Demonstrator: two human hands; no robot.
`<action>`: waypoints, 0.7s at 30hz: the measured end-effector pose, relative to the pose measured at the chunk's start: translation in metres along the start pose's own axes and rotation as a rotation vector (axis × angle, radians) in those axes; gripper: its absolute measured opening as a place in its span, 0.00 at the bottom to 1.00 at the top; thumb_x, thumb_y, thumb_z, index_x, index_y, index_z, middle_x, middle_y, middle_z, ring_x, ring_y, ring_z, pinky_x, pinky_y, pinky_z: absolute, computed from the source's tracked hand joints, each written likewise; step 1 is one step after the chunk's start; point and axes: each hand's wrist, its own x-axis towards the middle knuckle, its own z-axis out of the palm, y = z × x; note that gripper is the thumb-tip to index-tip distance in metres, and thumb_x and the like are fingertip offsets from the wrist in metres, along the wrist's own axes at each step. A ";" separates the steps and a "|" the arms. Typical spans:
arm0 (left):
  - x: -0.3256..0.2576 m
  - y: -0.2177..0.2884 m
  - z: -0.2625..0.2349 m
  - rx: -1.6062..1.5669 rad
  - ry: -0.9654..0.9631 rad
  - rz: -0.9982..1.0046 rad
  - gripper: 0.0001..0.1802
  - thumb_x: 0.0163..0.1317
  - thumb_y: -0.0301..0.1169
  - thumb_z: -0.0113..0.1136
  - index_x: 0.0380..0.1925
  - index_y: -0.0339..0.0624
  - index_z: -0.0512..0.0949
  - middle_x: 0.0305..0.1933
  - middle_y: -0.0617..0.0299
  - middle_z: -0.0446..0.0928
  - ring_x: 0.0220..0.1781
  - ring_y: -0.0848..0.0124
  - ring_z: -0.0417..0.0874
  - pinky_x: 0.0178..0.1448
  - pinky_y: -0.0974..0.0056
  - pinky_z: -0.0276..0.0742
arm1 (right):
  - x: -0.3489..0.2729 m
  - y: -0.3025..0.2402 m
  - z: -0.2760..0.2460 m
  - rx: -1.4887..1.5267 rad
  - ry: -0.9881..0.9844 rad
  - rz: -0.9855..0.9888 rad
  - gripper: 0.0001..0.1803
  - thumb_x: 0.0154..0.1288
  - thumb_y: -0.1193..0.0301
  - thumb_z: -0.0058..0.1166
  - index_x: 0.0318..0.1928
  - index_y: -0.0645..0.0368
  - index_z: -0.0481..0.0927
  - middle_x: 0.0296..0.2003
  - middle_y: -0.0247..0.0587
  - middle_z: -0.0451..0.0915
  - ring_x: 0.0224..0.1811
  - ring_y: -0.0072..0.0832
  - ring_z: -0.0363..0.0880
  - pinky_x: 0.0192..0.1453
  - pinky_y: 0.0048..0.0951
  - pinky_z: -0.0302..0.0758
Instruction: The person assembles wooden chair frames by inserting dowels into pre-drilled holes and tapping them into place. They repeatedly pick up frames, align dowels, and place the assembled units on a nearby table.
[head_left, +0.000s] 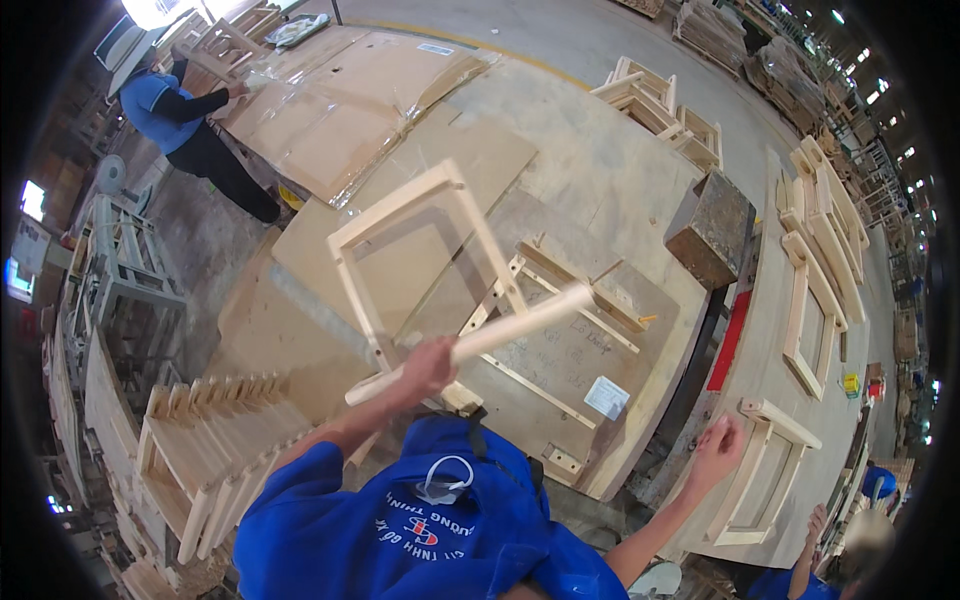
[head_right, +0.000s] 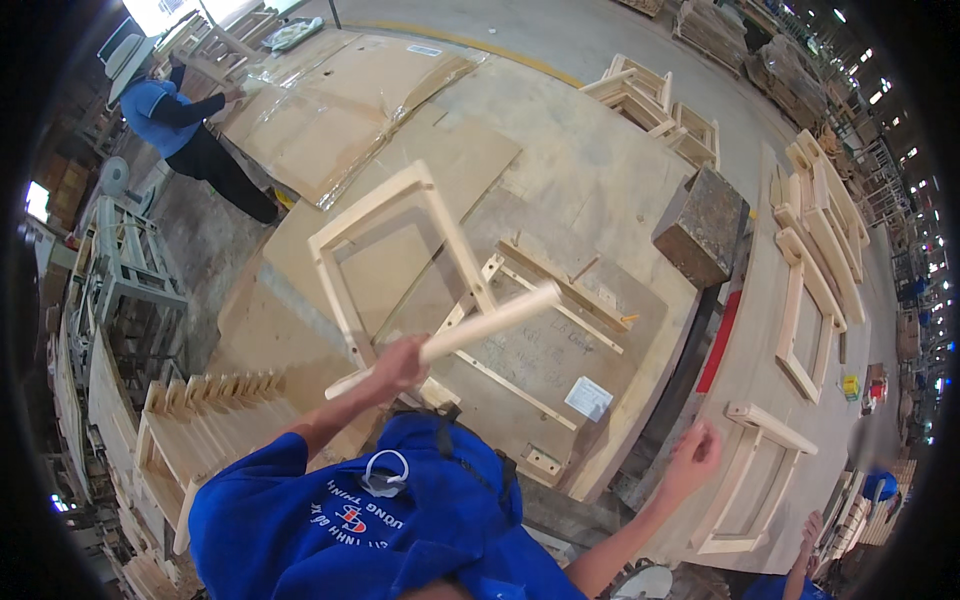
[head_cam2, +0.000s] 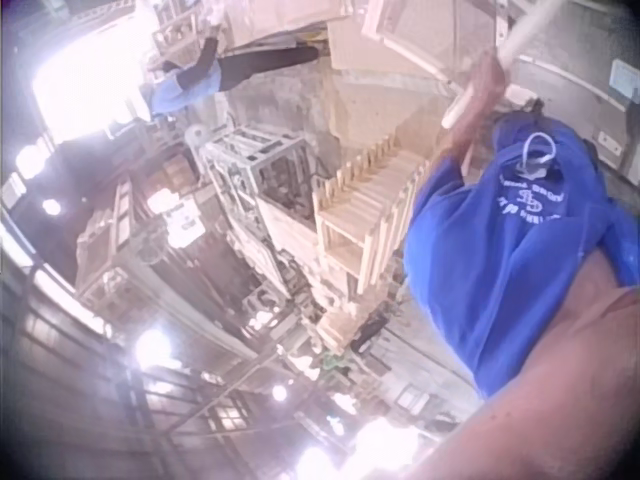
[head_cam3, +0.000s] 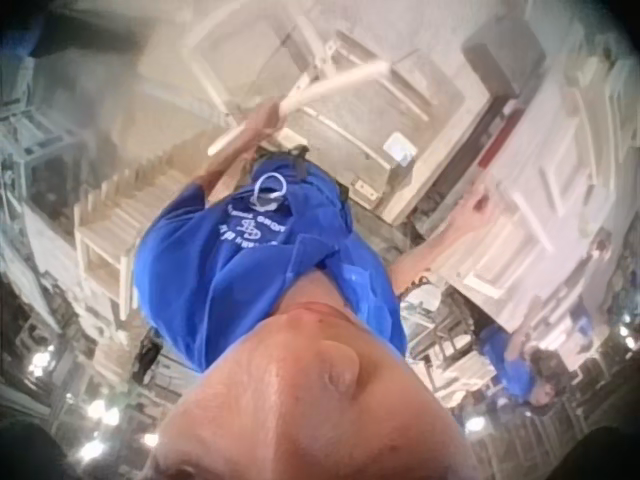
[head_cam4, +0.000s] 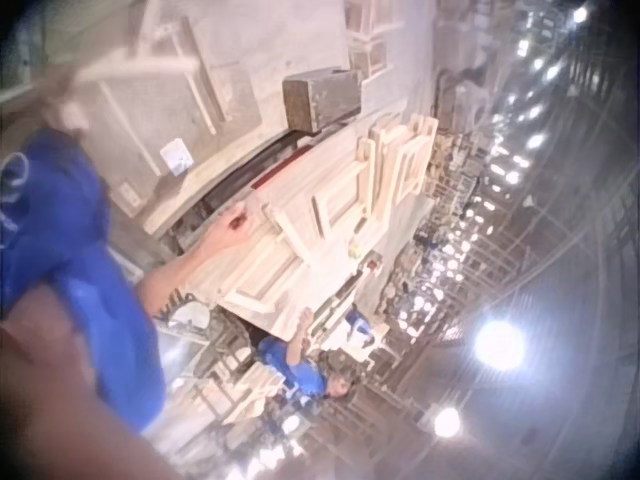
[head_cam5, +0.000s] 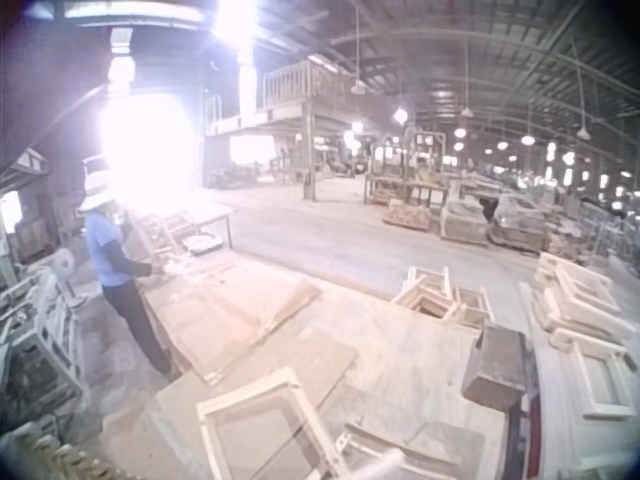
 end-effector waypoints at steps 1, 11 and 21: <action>0.019 -0.019 -0.002 -0.091 0.015 -0.069 0.23 0.50 0.27 0.58 0.49 0.33 0.75 0.40 0.41 0.80 0.44 0.43 0.81 0.52 0.46 0.76 | -0.018 0.005 -0.003 -0.010 0.041 0.074 0.11 0.71 0.66 0.55 0.44 0.62 0.78 0.23 0.28 0.72 0.22 0.12 0.68 0.23 0.16 0.63; 0.187 -0.157 -0.043 0.008 0.172 -0.255 0.20 0.50 0.25 0.55 0.46 0.29 0.73 0.41 0.32 0.78 0.47 0.38 0.80 0.52 0.44 0.74 | -0.133 0.053 0.007 -0.255 -0.016 0.240 0.10 0.70 0.68 0.55 0.41 0.64 0.78 0.22 0.29 0.73 0.21 0.12 0.68 0.24 0.17 0.65; 0.255 -0.091 -0.050 0.039 0.195 -0.178 0.22 0.53 0.23 0.54 0.50 0.31 0.67 0.41 0.35 0.79 0.45 0.39 0.81 0.49 0.44 0.77 | -0.074 0.020 0.011 -0.323 0.016 0.023 0.10 0.72 0.69 0.52 0.41 0.65 0.77 0.21 0.30 0.70 0.21 0.14 0.66 0.24 0.18 0.63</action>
